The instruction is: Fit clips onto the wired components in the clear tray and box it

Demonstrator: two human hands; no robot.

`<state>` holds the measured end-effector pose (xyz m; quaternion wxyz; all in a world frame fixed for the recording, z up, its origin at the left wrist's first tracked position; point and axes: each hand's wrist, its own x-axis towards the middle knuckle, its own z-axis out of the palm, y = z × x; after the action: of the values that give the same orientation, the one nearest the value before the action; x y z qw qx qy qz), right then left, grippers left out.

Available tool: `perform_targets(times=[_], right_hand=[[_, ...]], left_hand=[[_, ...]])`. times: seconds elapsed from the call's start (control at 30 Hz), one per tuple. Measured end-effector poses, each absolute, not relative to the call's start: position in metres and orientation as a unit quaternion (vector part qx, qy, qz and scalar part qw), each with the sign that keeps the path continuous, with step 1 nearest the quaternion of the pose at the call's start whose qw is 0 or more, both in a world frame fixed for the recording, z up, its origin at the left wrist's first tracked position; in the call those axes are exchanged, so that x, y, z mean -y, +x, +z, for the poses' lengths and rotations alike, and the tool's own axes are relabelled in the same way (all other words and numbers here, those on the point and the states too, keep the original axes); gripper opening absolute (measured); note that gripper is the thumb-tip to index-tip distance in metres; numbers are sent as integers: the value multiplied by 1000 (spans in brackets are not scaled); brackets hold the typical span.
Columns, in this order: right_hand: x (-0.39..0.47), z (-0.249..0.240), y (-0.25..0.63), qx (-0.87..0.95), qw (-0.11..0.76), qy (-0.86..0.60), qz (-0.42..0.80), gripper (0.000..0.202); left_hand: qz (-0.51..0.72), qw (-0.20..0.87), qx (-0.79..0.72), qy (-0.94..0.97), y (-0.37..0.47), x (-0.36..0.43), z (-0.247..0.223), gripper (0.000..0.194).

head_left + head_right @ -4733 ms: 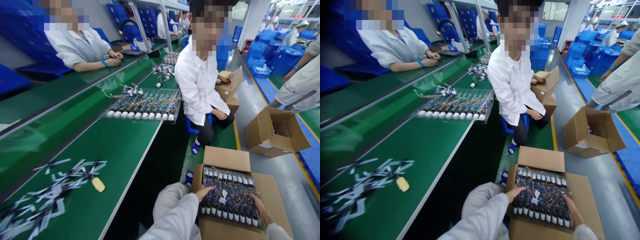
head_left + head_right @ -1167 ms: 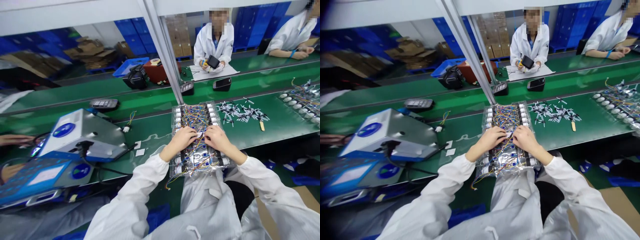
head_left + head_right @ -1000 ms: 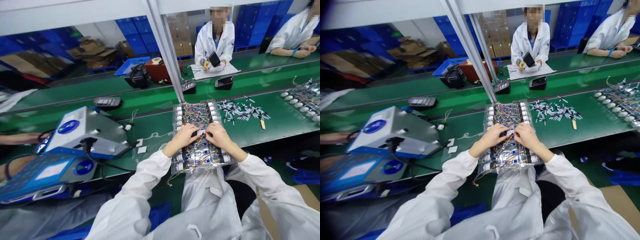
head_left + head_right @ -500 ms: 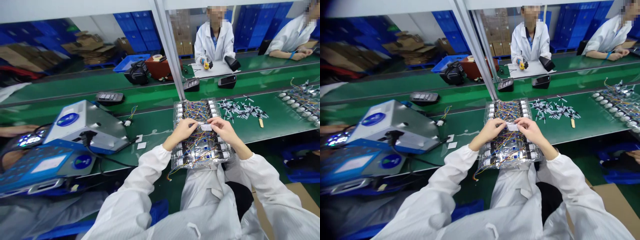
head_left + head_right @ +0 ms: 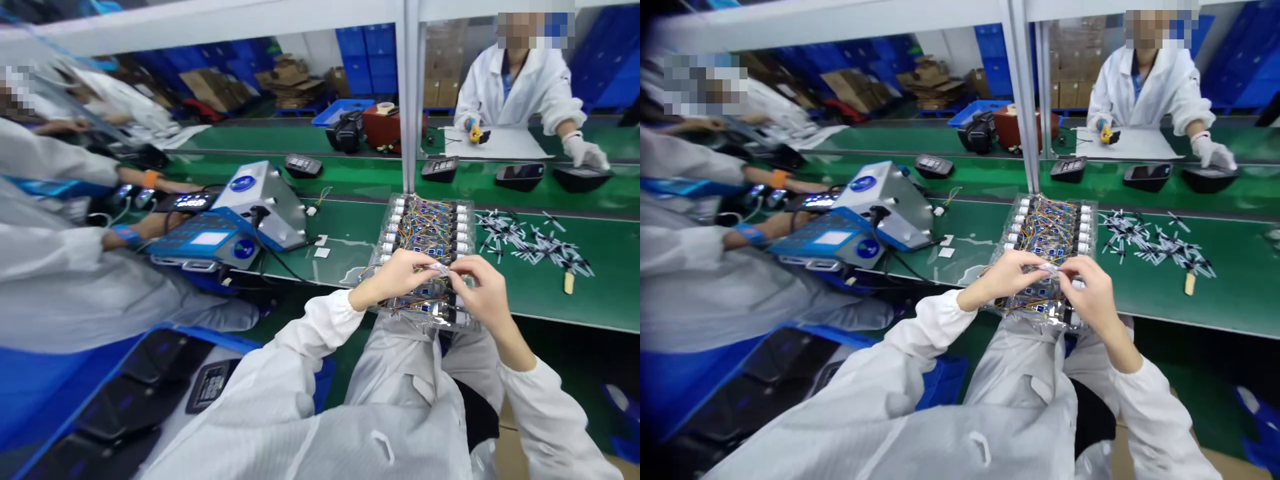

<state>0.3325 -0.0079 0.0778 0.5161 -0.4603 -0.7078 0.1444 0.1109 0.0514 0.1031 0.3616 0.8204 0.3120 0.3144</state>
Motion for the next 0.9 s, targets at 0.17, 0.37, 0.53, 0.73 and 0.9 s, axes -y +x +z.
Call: perform_targets(times=[0.17, 0.37, 0.53, 0.73, 0.9], right_hand=[[-6, 33, 411, 609, 548, -543, 183, 16], [-30, -45, 471, 473, 539, -633, 292, 32], [-31, -62, 469, 487, 512, -641, 298, 36], [-17, -51, 457, 508, 503, -642, 276, 34], [-12, -47, 456, 476, 534, -645, 267, 32]], left_hand=[[435, 310, -475, 699, 58, -67, 70, 33], [372, 177, -705, 578, -43, -106, 20, 60], [147, 93, -745, 644, -68, -91, -22, 69], [83, 49, -726, 681, -74, -94, -50, 73], [237, 10, -695, 679, -86, -97, -51, 54]])
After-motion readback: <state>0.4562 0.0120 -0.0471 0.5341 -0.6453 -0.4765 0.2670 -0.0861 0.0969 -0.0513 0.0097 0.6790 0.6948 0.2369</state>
